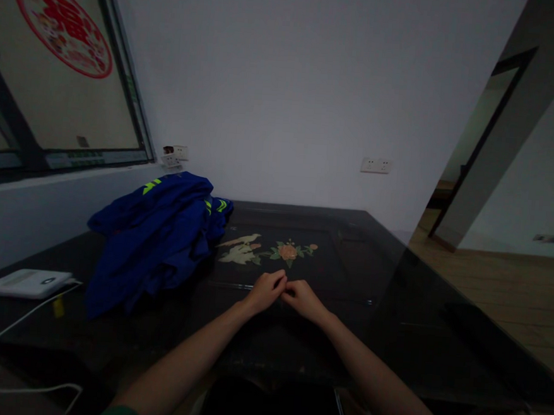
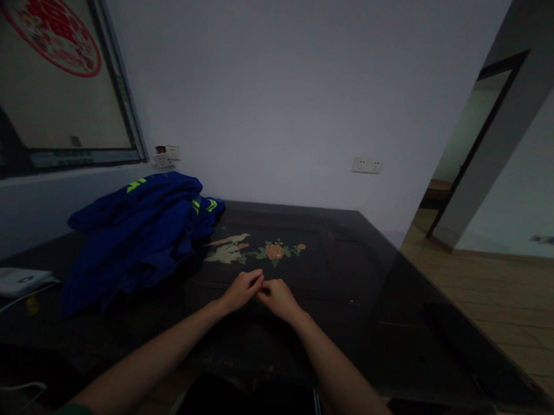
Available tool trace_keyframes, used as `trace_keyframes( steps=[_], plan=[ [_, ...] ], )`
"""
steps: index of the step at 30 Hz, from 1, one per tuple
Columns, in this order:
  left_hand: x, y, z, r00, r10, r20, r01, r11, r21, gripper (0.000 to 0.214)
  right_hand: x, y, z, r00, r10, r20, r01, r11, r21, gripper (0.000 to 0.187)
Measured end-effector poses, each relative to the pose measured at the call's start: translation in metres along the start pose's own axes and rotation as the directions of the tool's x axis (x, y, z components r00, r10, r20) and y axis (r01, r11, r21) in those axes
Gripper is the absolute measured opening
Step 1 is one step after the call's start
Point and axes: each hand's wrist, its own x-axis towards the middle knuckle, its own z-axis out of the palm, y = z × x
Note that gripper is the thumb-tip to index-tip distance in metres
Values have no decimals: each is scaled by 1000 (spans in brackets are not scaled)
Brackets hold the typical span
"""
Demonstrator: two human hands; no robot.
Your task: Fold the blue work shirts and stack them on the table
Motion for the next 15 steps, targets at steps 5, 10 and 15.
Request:
trace_keyframes(
  steps=[5,10,15],
  plan=[
    [0,-2,1,1000,3,8,-3,1000,-5,25,1,3,2,1000,2,9,-2,1000,9,21],
    [0,-2,0,1000,7,10,-7,1000,4,26,0,-2,-1,1000,-7,11,7,1000,-11,22],
    [0,-1,0,1000,10,6,-10,1000,16,27,0,-3,-4,1000,-9,14,10,999,-46,19]
  ],
)
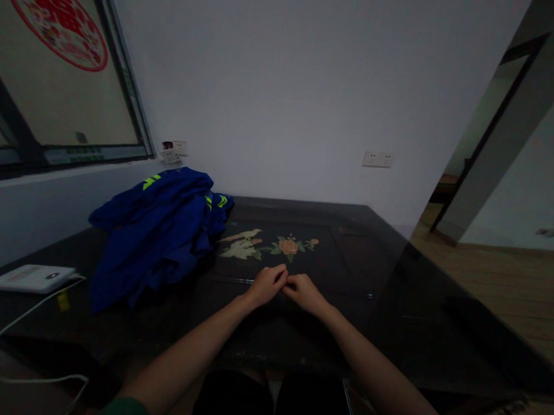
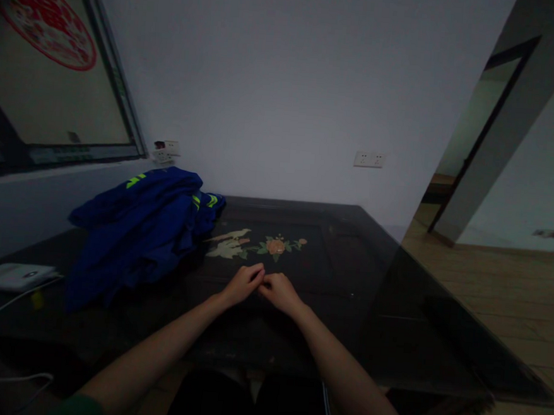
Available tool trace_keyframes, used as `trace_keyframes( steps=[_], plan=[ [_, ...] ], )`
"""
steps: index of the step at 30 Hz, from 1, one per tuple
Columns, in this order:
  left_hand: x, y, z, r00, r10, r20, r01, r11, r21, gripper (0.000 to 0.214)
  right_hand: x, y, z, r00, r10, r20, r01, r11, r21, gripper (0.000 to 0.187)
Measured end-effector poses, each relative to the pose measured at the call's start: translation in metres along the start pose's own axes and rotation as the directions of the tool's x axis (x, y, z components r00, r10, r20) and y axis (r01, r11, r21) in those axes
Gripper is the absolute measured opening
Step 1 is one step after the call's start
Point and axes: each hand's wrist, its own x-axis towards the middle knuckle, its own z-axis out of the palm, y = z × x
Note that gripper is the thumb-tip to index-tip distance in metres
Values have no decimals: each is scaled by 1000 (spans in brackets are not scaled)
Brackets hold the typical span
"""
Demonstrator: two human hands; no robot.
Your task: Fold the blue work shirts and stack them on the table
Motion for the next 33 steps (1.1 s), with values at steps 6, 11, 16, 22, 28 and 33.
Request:
trace_keyframes(
  steps=[6,11,16,22,28,33],
  plan=[
    [-1,0,-1,1000,11,2,-11,1000,12,27,0,2,-1,1000,-13,21,13,1000,1,19],
    [0,-1,-2,1000,18,7,-18,999,31,27,0,5,-1,1000,-4,31,4,1000,-2,20],
    [0,-3,-2,1000,26,4,-26,999,39,28,1,4,-1,1000,-4,25,4,1000,-17,19],
    [1,-1,-3,1000,26,16,-27,999,30,28,1,4,-3,999,-7,35,8,1000,-21,19],
    [0,0,-5,999,36,10,-36,999,34,27,1,5,-3,999,-11,34,12,1000,-8,18],
    [0,1,-7,999,35,15,-36,998,50,28,1,6,-2,999,-12,31,13,1000,-18,19]
  ],
)
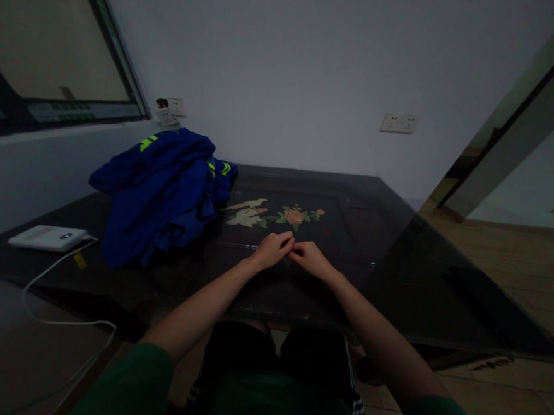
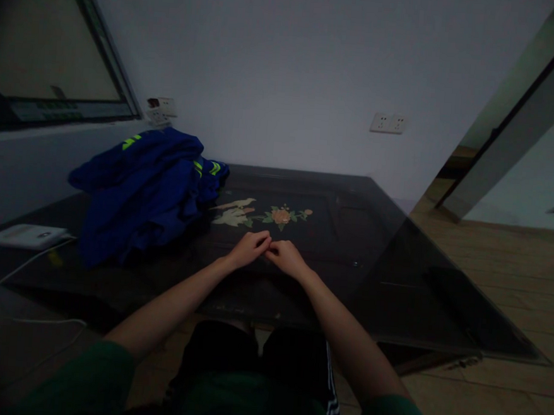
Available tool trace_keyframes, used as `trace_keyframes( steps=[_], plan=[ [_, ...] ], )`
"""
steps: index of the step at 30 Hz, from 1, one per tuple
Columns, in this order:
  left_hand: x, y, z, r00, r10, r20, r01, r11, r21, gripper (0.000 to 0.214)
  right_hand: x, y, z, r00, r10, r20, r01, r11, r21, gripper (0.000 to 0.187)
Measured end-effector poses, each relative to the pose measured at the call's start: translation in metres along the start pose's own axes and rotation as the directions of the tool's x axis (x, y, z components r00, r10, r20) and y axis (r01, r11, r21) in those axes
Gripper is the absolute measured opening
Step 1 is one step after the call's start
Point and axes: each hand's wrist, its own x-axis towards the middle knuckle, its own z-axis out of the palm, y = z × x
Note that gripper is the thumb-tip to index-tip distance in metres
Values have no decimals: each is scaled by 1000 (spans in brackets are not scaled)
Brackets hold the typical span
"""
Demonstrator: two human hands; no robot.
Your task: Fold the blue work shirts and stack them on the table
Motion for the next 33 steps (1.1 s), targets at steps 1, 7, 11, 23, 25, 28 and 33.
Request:
trace_keyframes(
  steps=[1,7,11,23,25,28,33],
  plan=[
    [0,0,-1,1000,0,0,0,1000,0,28,0,0,0,1000,0,1,0,1000,2,19],
    [-3,2,-1,1000,-16,-5,15,1000,-5,28,-2,-6,-3,1000,6,15,-6,1000,27,20],
    [-3,9,-8,991,-9,-137,4,999,-34,29,-4,-11,-6,999,-32,20,31,997,72,25],
    [-66,-83,-213,452,-107,-886,665,702,254,47,-7,-14,0,994,-27,109,31,999,-35,21],
    [-90,-105,-232,440,-158,-884,785,546,293,56,-7,-14,0,993,-30,117,35,999,-39,20],
    [-118,-132,-245,417,-343,-842,868,426,256,67,-8,-12,-1,992,-22,121,26,999,-31,21],
    [-136,-157,-260,428,-454,-782,847,502,173,47,-7,-7,0,992,-11,129,13,1000,-13,24]
  ],
)
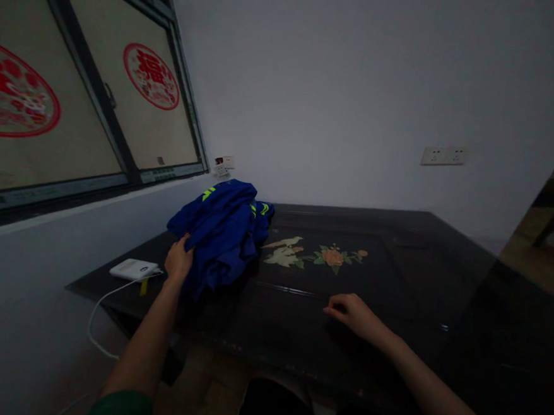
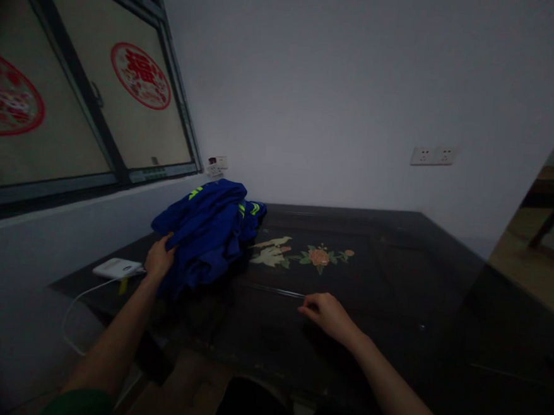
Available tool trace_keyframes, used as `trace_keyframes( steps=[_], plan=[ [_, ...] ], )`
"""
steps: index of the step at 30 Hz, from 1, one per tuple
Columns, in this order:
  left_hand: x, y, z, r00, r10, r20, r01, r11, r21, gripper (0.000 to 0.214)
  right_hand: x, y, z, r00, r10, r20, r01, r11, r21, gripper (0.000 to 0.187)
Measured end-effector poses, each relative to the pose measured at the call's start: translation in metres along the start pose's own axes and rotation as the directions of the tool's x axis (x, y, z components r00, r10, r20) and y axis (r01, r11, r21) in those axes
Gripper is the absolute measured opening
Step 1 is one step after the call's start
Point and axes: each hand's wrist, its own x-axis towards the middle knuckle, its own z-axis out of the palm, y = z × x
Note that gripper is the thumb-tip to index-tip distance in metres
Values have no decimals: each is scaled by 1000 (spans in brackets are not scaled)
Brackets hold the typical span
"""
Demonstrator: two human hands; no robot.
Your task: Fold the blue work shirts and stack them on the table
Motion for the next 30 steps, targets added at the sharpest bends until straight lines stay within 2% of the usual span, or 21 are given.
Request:
trace_keyframes(
  steps=[2,4,8,12,15,19,21,24,26,28,30],
  plan=[
    [9,3,-7,996,42,-74,-46,997,-60,40,1,0,1,1000,1,1,-1,1000,27,25],
    [17,16,-18,984,113,-142,-132,982,-138,38,1,0,2,1000,0,-3,0,998,56,26],
    [30,66,-42,949,217,-228,-290,884,-366,40,2,-2,-1,1000,7,-21,-4,994,114,30],
    [33,126,-56,947,276,-165,-320,763,-561,33,1,-9,-8,998,-4,-63,15,985,174,32],
    [26,168,-62,932,338,-132,-332,650,-683,28,-1,-17,-15,994,-17,-104,41,971,238,30],
    [-5,219,-79,927,374,-27,-233,520,-822,26,1,-30,-19,968,-13,-249,96,940,327,23],
    [-34,242,-91,902,429,40,-186,470,-863,26,2,-38,-21,933,6,-360,140,916,377,34],
    [-85,271,-106,810,579,98,-167,388,-907,25,0,-52,-28,853,21,-521,243,869,432,66],
    [-116,286,-112,730,671,126,-142,330,-933,23,-5,-58,-37,820,14,-573,291,851,437,73],
    [-136,299,-113,666,727,165,-90,298,-950,24,-16,-62,-50,811,12,-585,295,855,426,57],
    [-142,307,-111,628,753,197,-36,281,-959,28,-28,-61,-65,805,45,-591,262,868,422,38]
  ],
)
